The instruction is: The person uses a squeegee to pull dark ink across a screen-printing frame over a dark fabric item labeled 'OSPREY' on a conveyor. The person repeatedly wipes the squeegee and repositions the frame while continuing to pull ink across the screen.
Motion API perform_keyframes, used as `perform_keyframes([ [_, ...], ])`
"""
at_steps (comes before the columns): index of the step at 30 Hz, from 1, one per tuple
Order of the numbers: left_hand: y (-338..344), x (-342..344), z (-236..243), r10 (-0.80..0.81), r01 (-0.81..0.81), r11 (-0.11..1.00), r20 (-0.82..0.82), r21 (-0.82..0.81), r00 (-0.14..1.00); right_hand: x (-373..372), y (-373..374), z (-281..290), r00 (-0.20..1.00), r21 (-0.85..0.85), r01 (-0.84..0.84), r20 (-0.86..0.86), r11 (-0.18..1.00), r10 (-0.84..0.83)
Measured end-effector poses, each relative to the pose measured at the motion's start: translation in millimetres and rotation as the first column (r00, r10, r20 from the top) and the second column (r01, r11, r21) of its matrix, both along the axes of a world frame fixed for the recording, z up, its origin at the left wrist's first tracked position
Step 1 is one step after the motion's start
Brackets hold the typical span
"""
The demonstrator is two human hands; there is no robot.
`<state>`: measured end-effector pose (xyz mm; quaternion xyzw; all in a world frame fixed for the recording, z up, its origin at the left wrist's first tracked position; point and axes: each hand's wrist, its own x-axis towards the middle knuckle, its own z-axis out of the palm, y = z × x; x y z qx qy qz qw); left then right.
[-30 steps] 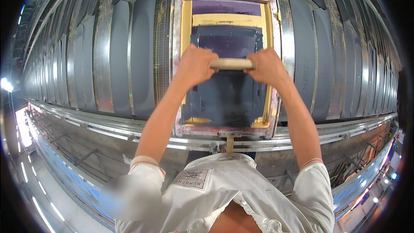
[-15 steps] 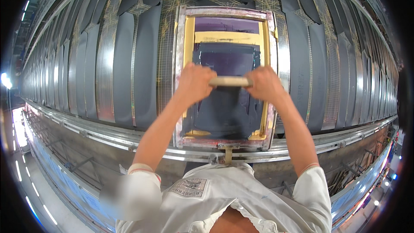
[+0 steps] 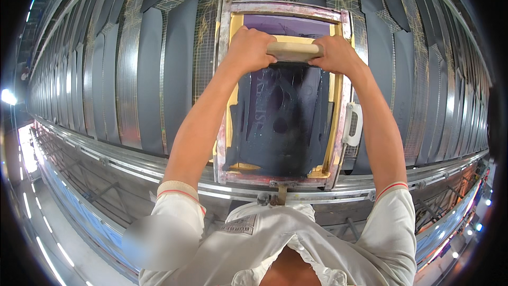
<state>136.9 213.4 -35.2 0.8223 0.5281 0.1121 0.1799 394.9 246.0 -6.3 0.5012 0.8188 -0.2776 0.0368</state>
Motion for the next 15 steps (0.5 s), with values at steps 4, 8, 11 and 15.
perform_keyframes([
  [4,-55.2,10.4,-2.3,-0.023,0.023,1.000,-0.032,-0.008,0.999,14.3,-50.6,-13.9,0.997,0.105,-0.060,-0.034,0.993,0.064],
  [8,-144.8,17.1,-7.7,-0.070,0.065,0.996,-0.085,-0.065,0.994,20.8,-143.2,-9.9,0.996,0.095,-0.057,-0.058,0.994,0.063],
  [11,-209.2,18.6,-9.4,-0.046,0.046,0.999,-0.015,-0.012,0.999,27.3,-209.0,-15.9,0.995,0.103,-0.089,-0.035,0.991,0.093],
  [15,-235.4,15.1,-15.7,-0.010,0.004,0.991,0.043,0.132,0.999,35.6,-222.4,0.3,0.957,0.146,0.117,-0.280,0.982,-0.073],
])
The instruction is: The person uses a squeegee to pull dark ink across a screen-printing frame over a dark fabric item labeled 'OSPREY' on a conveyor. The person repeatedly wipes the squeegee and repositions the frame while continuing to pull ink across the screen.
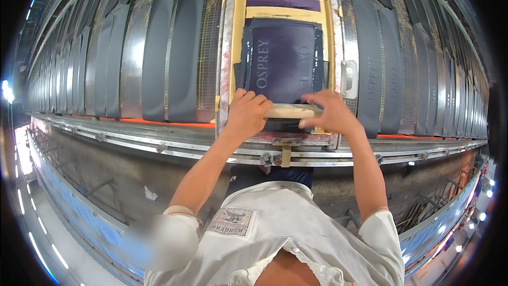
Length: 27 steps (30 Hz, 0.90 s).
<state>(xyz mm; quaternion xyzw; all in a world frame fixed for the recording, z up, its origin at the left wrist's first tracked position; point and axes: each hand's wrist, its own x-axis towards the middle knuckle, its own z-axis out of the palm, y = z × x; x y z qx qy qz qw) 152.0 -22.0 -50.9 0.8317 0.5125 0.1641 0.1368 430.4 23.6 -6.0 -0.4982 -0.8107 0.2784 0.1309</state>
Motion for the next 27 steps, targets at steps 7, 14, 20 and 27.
perform_keyframes([
  [7,-7.5,-8.5,14.2,-0.004,0.003,0.999,-0.037,-0.035,0.999,54.6,84.4,-83.1,0.578,-0.120,0.804,-0.077,0.583,-0.813],
  [14,-13.1,11.2,13.1,0.039,-0.032,0.997,0.103,-0.072,0.994,96.3,87.0,-51.7,0.638,-0.032,0.750,-0.224,0.660,-0.737],
  [20,-13.5,-32.8,-12.7,0.104,-0.101,0.994,0.106,-0.040,0.989,21.5,80.4,-58.4,0.596,-0.107,0.771,-0.225,0.628,-0.771],
  [27,-41.4,-77.9,24.2,0.124,-0.124,0.992,0.005,0.033,0.992,-45.2,87.2,-103.3,0.605,-0.139,0.705,-0.395,0.696,-0.691],
])
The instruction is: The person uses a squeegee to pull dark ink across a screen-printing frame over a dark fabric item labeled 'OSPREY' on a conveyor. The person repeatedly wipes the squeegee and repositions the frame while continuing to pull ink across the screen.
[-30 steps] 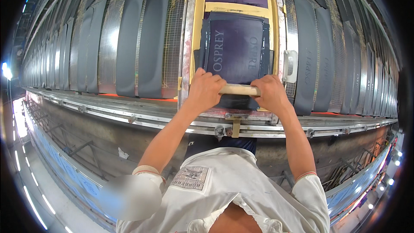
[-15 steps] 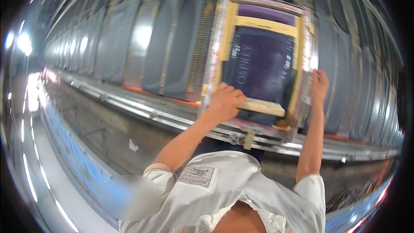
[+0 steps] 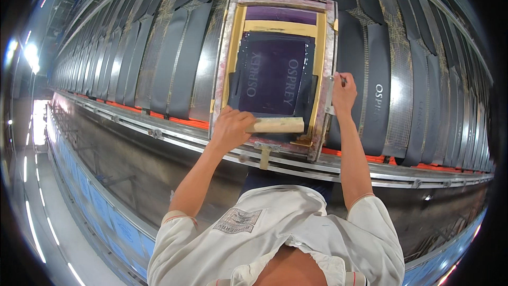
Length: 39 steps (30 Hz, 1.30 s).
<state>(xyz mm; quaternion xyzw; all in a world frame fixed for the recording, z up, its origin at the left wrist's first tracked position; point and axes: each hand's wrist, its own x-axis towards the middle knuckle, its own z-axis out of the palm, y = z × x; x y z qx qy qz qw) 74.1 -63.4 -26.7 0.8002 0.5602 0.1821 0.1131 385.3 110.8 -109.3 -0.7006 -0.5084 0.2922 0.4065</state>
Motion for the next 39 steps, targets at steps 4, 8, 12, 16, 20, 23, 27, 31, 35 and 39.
perform_keyframes([
  [4,-23.2,-2.6,-7.3,-0.086,0.086,0.996,-0.042,-0.003,0.995,0.8,0.8,7.5,0.999,-0.068,0.047,-0.015,0.997,-0.048],
  [8,-18.7,-26.7,-14.9,-0.132,0.133,0.991,-0.019,0.016,0.991,-2.0,4.4,10.3,0.996,-0.028,0.081,0.035,0.996,-0.080],
  [12,3.7,-31.9,13.0,-0.162,0.162,0.986,-0.029,0.022,0.986,-7.3,3.7,31.7,0.990,-0.052,0.074,0.124,0.996,-0.067],
  [16,73.7,-41.3,22.3,-0.163,0.165,0.985,-0.034,0.053,0.986,-6.3,7.2,36.3,0.978,-0.033,0.020,0.207,0.999,-0.013],
  [20,188.8,-76.8,5.1,-0.141,0.147,0.980,-0.056,0.133,0.988,-24.1,34.4,66.0,0.940,-0.285,-0.077,0.298,0.955,0.164],
  [23,245.4,-66.4,10.0,-0.147,0.141,0.976,0.028,0.165,0.989,-12.1,65.1,89.5,0.873,-0.231,-0.301,0.324,0.925,0.365],
  [27,290.1,-66.9,23.2,-0.172,0.169,0.985,0.111,0.036,0.979,-57.9,126.9,138.4,0.757,-0.056,-0.636,0.149,0.770,0.636],
  [31,337.3,-70.7,24.3,-0.142,0.142,0.983,0.007,-0.114,0.990,-107.5,189.7,132.3,0.454,-0.387,-0.720,0.365,0.576,0.813],
  [35,344.6,-68.6,22.0,-0.108,0.099,0.976,-0.037,-0.195,0.994,-118.0,207.7,97.8,0.407,-0.499,-0.687,0.338,0.529,0.848],
  [39,318.7,-71.3,9.4,-0.081,0.071,0.983,-0.050,-0.170,0.995,-120.0,177.6,99.4,0.446,-0.432,-0.707,0.344,0.561,0.827],
])
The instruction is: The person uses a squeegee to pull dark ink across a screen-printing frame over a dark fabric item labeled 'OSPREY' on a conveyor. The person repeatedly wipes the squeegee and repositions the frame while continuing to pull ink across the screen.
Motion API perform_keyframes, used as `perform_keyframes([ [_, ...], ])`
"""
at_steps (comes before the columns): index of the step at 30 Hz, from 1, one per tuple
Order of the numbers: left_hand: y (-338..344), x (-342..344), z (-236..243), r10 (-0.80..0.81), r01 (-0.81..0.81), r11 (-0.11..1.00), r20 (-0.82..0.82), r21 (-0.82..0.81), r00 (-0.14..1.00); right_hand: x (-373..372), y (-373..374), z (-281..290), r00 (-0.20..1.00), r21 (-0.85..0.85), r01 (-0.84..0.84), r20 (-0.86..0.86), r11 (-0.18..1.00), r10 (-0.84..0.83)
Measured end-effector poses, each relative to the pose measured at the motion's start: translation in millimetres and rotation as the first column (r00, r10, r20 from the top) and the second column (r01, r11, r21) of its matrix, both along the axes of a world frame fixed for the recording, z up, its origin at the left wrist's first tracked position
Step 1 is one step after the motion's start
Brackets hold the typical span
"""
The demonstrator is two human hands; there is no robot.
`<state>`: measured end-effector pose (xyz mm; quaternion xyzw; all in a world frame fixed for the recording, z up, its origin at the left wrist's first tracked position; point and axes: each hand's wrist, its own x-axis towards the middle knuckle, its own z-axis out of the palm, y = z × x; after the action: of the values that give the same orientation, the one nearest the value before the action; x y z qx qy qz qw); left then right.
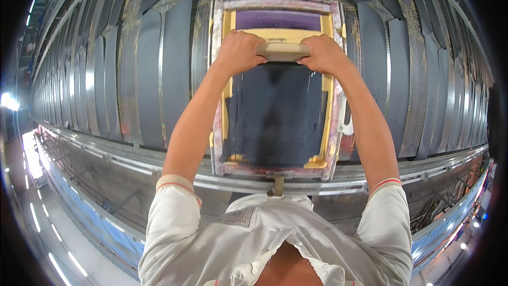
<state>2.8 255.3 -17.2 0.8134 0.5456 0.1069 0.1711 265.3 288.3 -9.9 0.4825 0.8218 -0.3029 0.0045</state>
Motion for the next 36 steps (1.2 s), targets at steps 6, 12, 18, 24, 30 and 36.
perform_keyframes([
  [6,-125.0,2.6,-7.3,-0.100,0.093,0.993,0.089,0.074,0.991,3.0,-126.7,-1.8,0.996,0.020,-0.041,0.083,0.999,0.039],
  [12,-247.4,9.7,-0.8,-0.042,0.032,0.997,0.128,0.076,0.991,17.1,-249.6,-5.4,0.995,0.182,-0.090,-0.029,0.979,0.097],
  [18,-172.6,0.6,11.7,-0.087,0.084,0.994,0.038,0.072,0.995,9.6,-173.7,4.5,0.985,0.156,-0.168,0.067,0.973,0.159],
  [24,5.3,1.5,20.5,-0.086,0.066,0.987,-0.134,-0.146,0.987,13.1,8.9,-5.2,0.993,0.056,-0.114,0.015,0.992,0.113],
  [30,79.0,-10.3,-6.2,-0.043,0.037,0.994,-0.054,-0.104,0.998,-2.7,91.1,-2.1,0.999,-0.269,-0.025,0.022,0.963,0.033],
  [36,78.6,-3.7,-2.8,-0.055,0.039,0.995,-0.182,-0.087,0.982,-3.6,80.3,-1.2,0.999,-0.213,0.051,0.024,0.976,-0.047],
])
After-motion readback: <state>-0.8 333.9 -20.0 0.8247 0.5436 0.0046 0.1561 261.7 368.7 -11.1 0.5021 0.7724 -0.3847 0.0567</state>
